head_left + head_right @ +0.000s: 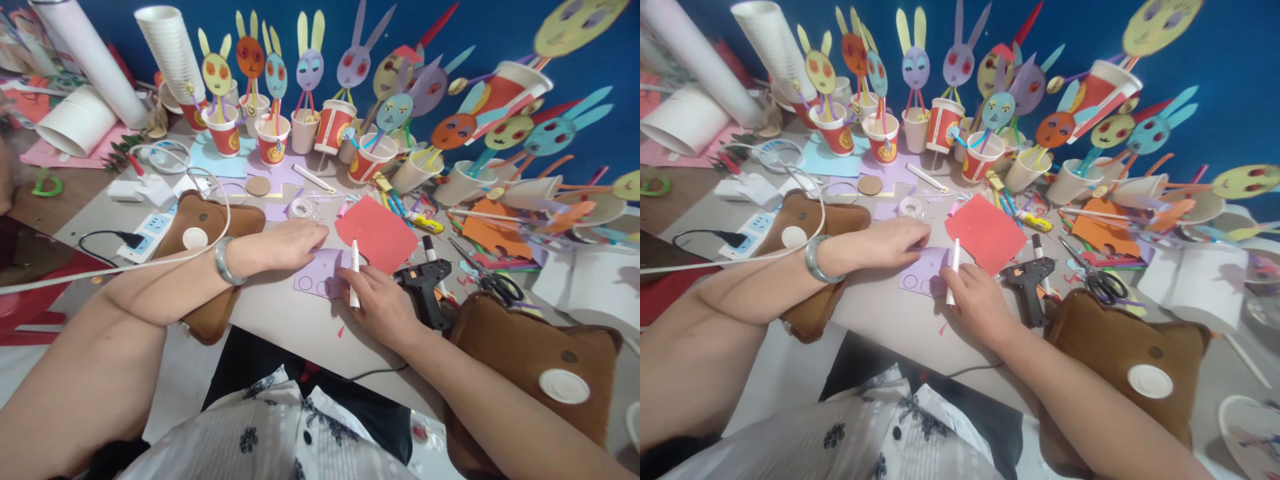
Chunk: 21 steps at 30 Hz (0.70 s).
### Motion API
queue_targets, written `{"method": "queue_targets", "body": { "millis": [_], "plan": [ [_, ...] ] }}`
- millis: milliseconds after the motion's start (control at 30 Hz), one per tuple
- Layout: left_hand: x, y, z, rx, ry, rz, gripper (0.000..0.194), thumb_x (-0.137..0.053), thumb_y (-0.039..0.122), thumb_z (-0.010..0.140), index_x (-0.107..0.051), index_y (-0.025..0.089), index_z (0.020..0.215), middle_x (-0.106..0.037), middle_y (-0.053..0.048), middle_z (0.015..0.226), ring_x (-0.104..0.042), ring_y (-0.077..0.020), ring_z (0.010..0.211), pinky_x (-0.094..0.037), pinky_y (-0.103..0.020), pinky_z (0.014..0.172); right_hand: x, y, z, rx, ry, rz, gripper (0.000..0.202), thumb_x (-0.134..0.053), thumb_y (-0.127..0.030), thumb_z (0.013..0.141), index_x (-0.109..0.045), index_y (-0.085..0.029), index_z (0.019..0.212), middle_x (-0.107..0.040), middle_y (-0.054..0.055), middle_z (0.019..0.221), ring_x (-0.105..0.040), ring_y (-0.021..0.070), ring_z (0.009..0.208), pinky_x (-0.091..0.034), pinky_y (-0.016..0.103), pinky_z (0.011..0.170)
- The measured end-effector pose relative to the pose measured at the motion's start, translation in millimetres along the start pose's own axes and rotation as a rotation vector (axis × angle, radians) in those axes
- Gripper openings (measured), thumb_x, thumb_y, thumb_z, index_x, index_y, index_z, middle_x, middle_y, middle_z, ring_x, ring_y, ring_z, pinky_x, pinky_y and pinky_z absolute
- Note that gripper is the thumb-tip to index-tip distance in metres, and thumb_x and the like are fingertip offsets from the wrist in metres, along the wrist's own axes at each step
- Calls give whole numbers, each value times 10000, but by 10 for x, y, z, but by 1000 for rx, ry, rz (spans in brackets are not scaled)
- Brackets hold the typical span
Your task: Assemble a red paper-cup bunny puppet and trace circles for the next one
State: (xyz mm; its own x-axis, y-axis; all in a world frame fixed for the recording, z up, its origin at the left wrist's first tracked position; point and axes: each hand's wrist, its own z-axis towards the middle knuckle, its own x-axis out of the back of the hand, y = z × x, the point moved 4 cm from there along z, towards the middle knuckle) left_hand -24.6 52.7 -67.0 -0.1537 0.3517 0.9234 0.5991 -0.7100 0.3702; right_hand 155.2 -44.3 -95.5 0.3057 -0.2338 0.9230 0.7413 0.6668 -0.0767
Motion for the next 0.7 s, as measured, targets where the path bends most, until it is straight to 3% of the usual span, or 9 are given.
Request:
{"method": "queue_targets", "body": {
  "millis": [267,700],
  "plan": [
    [-106,-94,22,0,77,-8,117,-511,188,899,-593,200,982,-688,-58,894,-601,-207,790,-362,-336,675,-31,-6,-26,-11,-25,-11,321,-562,-1,839,-616,-155,1115,-728,92,877,-632,244,836,-463,328,697],
    [-100,-106,22,54,5,27,184,-503,177,875,-610,215,1020,-703,-55,906,-607,-220,789,-323,-344,636,-17,-14,-4,-1,-18,-16,277,-551,-12,879,-621,-145,1111,-721,87,864,-640,241,843,-463,326,691]
  ]
}}
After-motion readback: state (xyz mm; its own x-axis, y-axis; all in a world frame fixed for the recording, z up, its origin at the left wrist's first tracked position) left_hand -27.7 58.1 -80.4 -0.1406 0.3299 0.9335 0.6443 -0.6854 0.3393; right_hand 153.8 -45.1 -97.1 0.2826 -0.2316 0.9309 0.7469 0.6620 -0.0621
